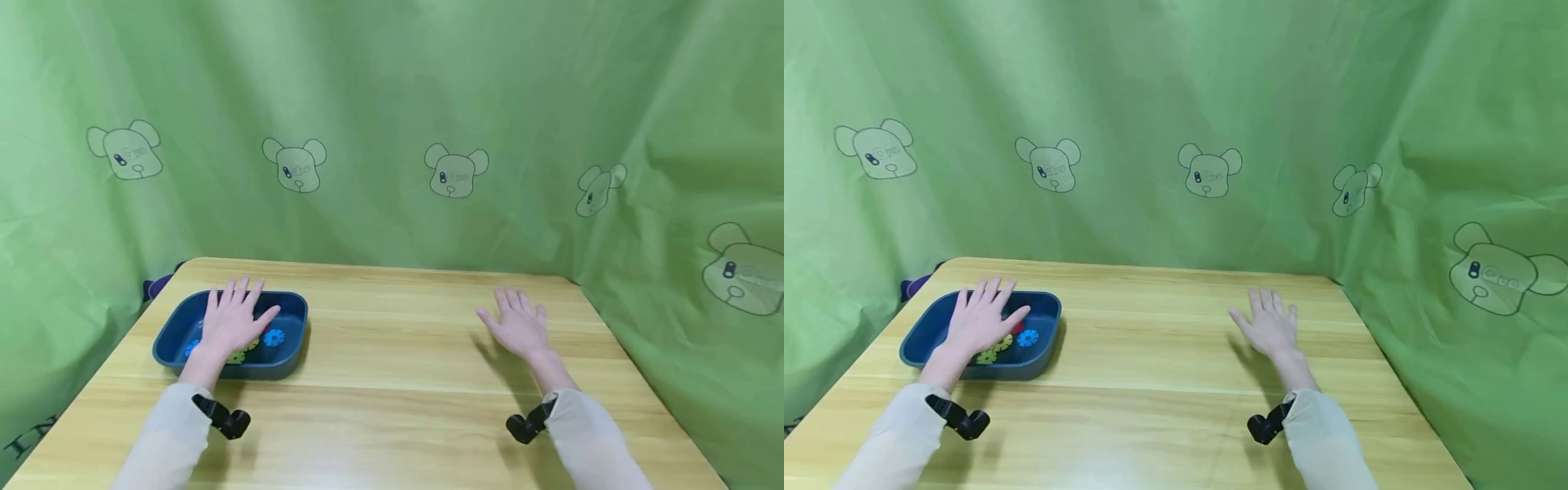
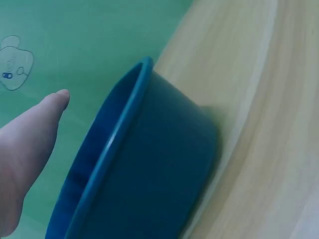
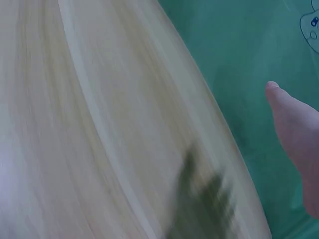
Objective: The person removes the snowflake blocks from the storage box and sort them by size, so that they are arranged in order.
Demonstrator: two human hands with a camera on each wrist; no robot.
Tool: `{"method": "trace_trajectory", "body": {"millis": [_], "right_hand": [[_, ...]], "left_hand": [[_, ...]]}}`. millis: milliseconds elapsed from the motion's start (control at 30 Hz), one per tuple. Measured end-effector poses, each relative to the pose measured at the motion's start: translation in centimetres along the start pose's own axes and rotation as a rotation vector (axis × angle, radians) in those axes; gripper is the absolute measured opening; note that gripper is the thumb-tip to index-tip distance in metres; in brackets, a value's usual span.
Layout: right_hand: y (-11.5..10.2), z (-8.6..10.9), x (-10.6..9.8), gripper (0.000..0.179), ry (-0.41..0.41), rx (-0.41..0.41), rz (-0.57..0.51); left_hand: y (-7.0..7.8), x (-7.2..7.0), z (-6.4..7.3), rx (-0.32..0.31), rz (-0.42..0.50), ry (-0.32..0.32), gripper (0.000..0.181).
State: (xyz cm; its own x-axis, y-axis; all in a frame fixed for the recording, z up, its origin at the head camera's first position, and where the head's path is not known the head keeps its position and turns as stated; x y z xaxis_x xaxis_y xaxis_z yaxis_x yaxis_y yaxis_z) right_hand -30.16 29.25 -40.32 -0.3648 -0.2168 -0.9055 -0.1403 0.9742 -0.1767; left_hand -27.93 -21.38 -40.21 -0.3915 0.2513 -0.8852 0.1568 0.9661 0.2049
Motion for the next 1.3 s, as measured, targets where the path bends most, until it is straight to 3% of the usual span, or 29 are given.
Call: {"method": "trace_trajectory", "body": {"millis": [333, 667, 767, 933, 1100, 1300], "right_hand": [[-6.6, -1.8, -0.1, 0.071, 0.029, -0.015, -0.202], [-14.9, -1.8, 2.3, 0.073, -0.069, 0.009, -0.536], [-17.6, -1.4, 3.3, 0.071, -0.094, 0.021, -0.62], [-21.7, -0.6, 4.8, 0.071, -0.166, 0.065, -0.739], [-25.1, 0.0, 6.2, 0.072, -0.242, 0.091, -0.783], [-28.4, 1.2, 7.9, 0.07, -0.275, 0.074, -0.779]], "left_hand": [[-3.5, -3.0, 1.3, -0.077, 0.077, 0.049, 0.09], [-8.4, -3.9, 4.6, -0.252, 0.296, 0.194, 0.085], [-9.7, -4.1, 5.6, -0.338, 0.423, 0.16, 0.086], [-11.3, -3.7, 7.0, -0.466, 0.593, 0.016, 0.087], [-12.0, -3.0, 7.9, -0.472, 0.62, -0.08, 0.082], [-12.3, -2.6, 8.4, -0.465, 0.647, -0.055, 0.064]]}}
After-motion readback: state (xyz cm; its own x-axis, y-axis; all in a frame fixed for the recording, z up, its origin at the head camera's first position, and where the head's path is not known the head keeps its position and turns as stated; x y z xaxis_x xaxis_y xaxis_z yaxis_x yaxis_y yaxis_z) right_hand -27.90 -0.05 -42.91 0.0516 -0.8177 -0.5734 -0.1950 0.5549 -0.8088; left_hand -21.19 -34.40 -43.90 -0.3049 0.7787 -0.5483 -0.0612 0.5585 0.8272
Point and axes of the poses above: each hand's wrist, its own z-axis away from the middle knuckle, its own x-axis out of the palm, y = z × x, the point moved 2 cm from there along -z, towards the middle knuckle, and after that the axes turned 15 degrees about y, right-handed, at the moved point
